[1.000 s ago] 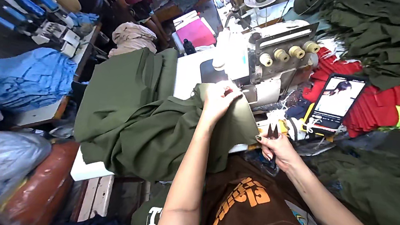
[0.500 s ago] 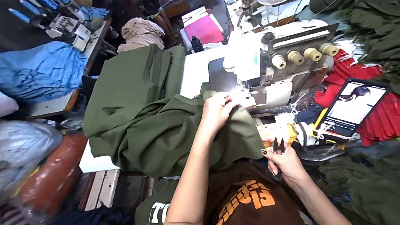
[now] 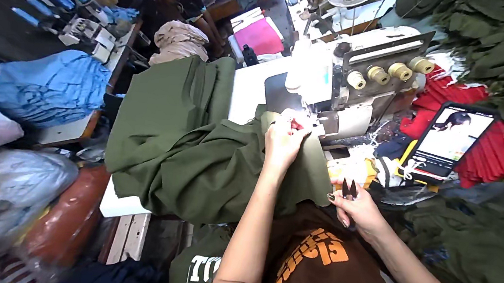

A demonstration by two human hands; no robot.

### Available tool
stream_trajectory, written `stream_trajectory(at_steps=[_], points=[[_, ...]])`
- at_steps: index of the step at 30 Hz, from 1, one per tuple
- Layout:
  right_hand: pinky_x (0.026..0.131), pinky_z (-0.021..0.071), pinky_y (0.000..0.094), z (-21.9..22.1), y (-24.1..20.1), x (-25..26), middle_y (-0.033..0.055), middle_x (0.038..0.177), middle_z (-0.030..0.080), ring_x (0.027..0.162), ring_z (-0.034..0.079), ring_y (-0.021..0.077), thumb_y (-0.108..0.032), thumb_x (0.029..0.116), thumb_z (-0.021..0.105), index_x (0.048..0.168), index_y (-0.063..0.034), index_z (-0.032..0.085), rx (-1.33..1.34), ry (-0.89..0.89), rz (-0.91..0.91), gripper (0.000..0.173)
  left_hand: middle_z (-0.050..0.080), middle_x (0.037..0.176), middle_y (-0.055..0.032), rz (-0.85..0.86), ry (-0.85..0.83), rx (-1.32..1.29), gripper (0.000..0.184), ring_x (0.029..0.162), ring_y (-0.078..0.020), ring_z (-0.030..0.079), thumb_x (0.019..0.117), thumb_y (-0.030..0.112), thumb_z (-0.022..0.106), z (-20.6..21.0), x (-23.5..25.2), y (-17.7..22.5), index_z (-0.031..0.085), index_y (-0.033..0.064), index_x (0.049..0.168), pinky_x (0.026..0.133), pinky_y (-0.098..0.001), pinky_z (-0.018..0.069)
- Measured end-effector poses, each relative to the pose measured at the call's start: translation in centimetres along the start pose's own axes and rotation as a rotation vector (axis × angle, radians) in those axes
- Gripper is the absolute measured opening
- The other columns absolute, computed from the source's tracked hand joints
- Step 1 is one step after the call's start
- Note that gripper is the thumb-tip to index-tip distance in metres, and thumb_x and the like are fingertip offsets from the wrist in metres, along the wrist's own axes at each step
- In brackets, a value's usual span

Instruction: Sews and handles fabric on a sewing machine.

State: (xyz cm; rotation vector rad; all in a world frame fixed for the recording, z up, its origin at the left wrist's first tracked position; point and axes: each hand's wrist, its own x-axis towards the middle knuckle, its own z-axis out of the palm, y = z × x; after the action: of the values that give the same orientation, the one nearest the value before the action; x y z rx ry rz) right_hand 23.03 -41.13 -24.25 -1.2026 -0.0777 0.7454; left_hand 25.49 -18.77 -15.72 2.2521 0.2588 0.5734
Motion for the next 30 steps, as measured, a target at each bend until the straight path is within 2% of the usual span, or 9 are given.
stream_trajectory(at_steps=[3,5,8,11,14,16,22,26,30], points=[[0.038,0.0446,0.0192,0.0,-0.2,0.0,0.0005,0.068,0.063,0.040,0.048,0.0048,0.002,0.0880,0.068,0.126,-0.0047,0.057,0.000,-0.002,-0.009,0.040,0.073,0.095,-0.0048,0.229,0.083,0.152,0.010,0.088,-0.0166,0.069,0.0909,0.008,0.075,0.9,-0.2,-0.6,0.073,0.0072,0.101,0.081,-0.0393,0.0569],[0.038,0.0446,0.0187,0.0,-0.3,-0.1,0.0002,0.069,0.064,0.040,0.049,0.0042,0.002,0.0884,0.068,0.126,-0.0048,0.057,-0.005,-0.008,-0.013,0.039,0.075,0.097,-0.0095,0.326,0.163,0.317,0.008,0.094,-0.0238,0.070,0.0939,0.013,0.073,1.6,-0.7,-0.7,0.078,0.0069,0.097,0.085,-0.0436,0.0551],[0.039,0.0448,0.0187,-0.2,-0.2,-0.2,0.0006,0.072,0.065,0.042,0.050,0.0044,0.001,0.0884,0.069,0.125,-0.0049,0.058,-0.012,-0.027,-0.033,0.038,0.070,0.102,-0.0111,0.343,0.271,0.512,0.010,0.103,-0.0294,0.065,0.0961,0.017,0.071,2.8,-2.3,-0.1,0.079,0.0110,0.099,0.090,-0.0472,0.0519],[0.039,0.0445,0.0180,-0.1,-0.6,-0.1,-0.0009,0.072,0.065,0.042,0.049,0.0037,0.000,0.0883,0.069,0.124,-0.0057,0.057,-0.013,-0.015,-0.040,0.038,0.073,0.117,-0.0085,0.323,0.336,0.642,0.016,0.110,-0.0268,0.065,0.0958,0.011,0.068,5.0,-4.3,0.3,0.079,0.0132,0.108,0.098,-0.0478,0.0477],[0.039,0.0449,0.0183,-0.1,-0.8,0.0,-0.0008,0.073,0.064,0.042,0.049,0.0040,-0.002,0.0883,0.069,0.125,-0.0054,0.056,-0.007,-0.004,-0.041,0.039,0.069,0.134,-0.0043,0.282,0.282,0.706,0.037,0.120,-0.0214,0.063,0.0972,0.005,0.060,6.1,-4.9,0.6,0.073,0.0171,0.129,0.105,-0.0452,0.0392],[0.039,0.0455,0.0188,-0.1,-0.9,0.2,0.0002,0.072,0.064,0.042,0.050,0.0046,-0.001,0.0891,0.068,0.126,-0.0048,0.056,0.002,-0.004,-0.050,0.039,0.066,0.138,-0.0053,0.309,0.266,0.686,0.039,0.126,-0.0220,0.060,0.1003,0.005,0.055,6.1,-4.3,0.4,0.069,0.0152,0.135,0.107,-0.0426,0.0423],[0.038,0.0450,0.0186,0.9,-1.7,0.5,-0.0006,0.074,0.064,0.043,0.050,0.0047,0.002,0.0889,0.067,0.128,-0.0062,0.055,-0.012,0.021,-0.157,0.041,0.073,0.121,-0.0088,0.295,0.289,0.525,0.022,0.121,-0.0245,0.065,0.1039,0.012,0.055,5.4,-3.3,-0.2,0.074,0.0067,0.112,0.108,-0.0425,0.0479],[0.039,0.0486,0.0192,2.1,-2.9,2.0,0.0022,0.082,0.065,0.052,0.061,0.0084,0.002,0.0902,0.068,0.135,-0.0045,0.052,-0.032,0.035,-0.287,0.048,0.069,0.123,-0.0147,0.167,0.128,0.454,0.024,0.125,-0.0314,0.061,0.1044,0.017,0.053,3.5,-0.9,-0.4,0.069,0.0028,0.116,0.110,-0.0486,0.0452],[0.040,0.0458,0.0184,3.2,-4.8,4.7,0.0035,0.086,0.068,0.052,0.058,0.0070,0.002,0.0931,0.064,0.136,-0.0057,0.054,-0.123,0.098,-0.382,0.045,0.062,0.137,-0.0159,0.155,-0.091,0.411,0.035,0.132,-0.0321,0.057,0.1061,0.026,0.051,0.6,2.6,-1.8,0.065,0.0050,0.131,0.113,-0.0510,0.0429]])
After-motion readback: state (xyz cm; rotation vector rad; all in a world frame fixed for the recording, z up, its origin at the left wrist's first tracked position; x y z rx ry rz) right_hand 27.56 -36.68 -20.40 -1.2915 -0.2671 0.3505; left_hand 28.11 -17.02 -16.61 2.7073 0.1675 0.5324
